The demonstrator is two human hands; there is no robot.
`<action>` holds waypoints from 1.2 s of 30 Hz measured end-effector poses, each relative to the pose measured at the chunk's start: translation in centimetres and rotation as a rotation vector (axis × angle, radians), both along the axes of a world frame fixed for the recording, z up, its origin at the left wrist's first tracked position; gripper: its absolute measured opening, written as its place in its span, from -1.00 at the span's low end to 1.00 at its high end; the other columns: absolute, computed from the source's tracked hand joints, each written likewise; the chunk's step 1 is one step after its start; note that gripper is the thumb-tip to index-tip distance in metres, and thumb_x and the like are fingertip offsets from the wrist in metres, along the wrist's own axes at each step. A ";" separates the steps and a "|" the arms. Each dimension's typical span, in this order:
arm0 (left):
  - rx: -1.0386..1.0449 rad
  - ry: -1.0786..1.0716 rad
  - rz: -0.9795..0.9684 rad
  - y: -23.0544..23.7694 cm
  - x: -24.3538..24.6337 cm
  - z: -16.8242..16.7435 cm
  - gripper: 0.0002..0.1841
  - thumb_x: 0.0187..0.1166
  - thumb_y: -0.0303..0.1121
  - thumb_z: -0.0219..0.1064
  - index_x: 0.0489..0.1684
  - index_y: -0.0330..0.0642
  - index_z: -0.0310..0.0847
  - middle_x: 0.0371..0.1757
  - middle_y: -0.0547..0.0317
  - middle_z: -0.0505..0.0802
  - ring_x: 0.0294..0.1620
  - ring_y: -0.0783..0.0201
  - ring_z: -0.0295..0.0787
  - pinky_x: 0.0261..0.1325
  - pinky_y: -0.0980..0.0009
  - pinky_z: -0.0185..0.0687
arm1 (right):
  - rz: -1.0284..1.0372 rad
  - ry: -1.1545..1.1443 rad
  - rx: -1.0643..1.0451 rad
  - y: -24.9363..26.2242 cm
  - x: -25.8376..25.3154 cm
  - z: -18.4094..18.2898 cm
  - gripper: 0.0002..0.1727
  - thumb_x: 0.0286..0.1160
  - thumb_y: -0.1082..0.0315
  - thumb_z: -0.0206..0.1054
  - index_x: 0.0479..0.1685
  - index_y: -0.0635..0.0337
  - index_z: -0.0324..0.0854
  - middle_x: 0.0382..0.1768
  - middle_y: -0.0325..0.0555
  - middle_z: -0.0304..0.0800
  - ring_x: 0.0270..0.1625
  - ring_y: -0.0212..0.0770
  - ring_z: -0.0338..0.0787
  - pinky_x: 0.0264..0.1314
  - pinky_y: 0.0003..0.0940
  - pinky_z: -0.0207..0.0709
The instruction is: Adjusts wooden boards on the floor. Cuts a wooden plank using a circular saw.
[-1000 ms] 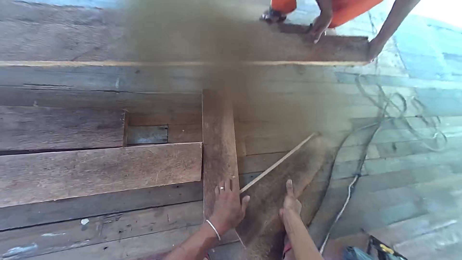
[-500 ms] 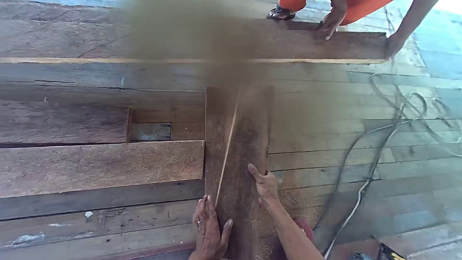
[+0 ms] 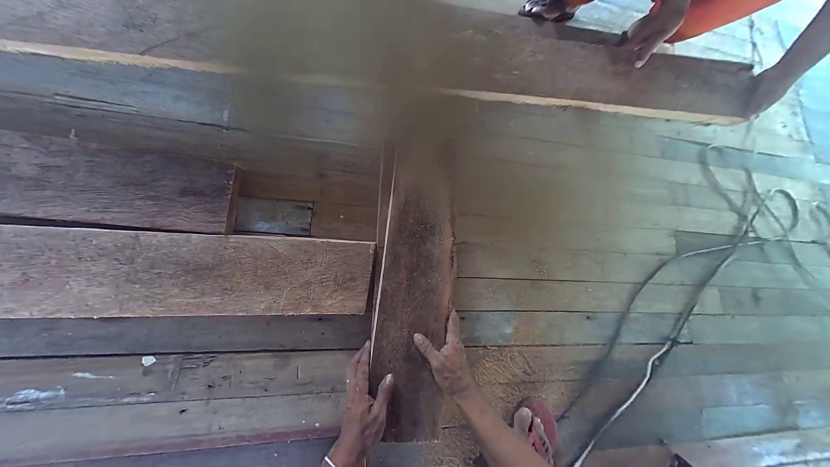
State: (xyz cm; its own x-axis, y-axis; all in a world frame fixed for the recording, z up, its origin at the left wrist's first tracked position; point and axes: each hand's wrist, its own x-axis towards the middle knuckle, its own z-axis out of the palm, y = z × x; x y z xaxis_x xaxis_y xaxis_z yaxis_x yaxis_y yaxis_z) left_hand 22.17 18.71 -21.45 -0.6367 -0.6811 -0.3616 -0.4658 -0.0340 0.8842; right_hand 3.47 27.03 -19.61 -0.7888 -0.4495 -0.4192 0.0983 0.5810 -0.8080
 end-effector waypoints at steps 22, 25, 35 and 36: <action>0.086 -0.113 0.300 -0.1 -11.1 0.9 -0.26 0.53 0.04 0.36 0.60 -0.31 0.47 0.34 -0.25 0.61 0.35 0.03 0.59 0.41 0.15 0.59 | 0.041 -0.074 -0.002 1.2 -6.0 1.2 -0.01 0.49 0.04 0.47 0.86 0.28 0.06 0.68 0.08 0.47 0.65 -0.27 0.55 0.72 -0.26 0.44; 0.080 -0.105 0.328 -2.7 -16.7 1.3 -0.30 0.53 -0.03 0.44 0.59 -0.30 0.50 0.31 -0.25 0.60 0.31 0.01 0.59 0.38 0.12 0.59 | 0.063 -0.104 -0.019 -1.5 -11.6 1.5 -0.03 0.55 0.08 0.43 0.88 0.26 0.00 0.67 0.10 0.46 0.63 -0.24 0.56 0.70 -0.25 0.46; -0.066 -0.205 0.207 -13.9 -26.5 2.1 -0.45 0.72 -0.03 0.32 0.44 -0.32 0.62 0.29 -0.31 0.72 0.36 -0.09 0.66 0.49 -0.02 0.52 | 0.122 -0.067 0.096 -12.0 -20.3 2.1 -0.04 0.65 -0.02 0.37 0.90 0.19 -0.07 0.54 0.28 0.57 0.56 0.10 0.63 0.66 0.07 0.45; -0.096 -0.226 0.203 -14.2 -26.9 2.6 -0.50 0.73 -0.06 0.31 0.39 -0.30 0.66 0.27 -0.27 0.75 0.34 -0.06 0.69 0.47 -0.02 0.54 | 0.143 -0.071 0.110 -12.6 -20.5 2.2 0.01 0.67 -0.06 0.34 0.92 0.23 -0.17 0.65 0.31 0.42 0.66 0.13 0.52 0.73 0.08 0.36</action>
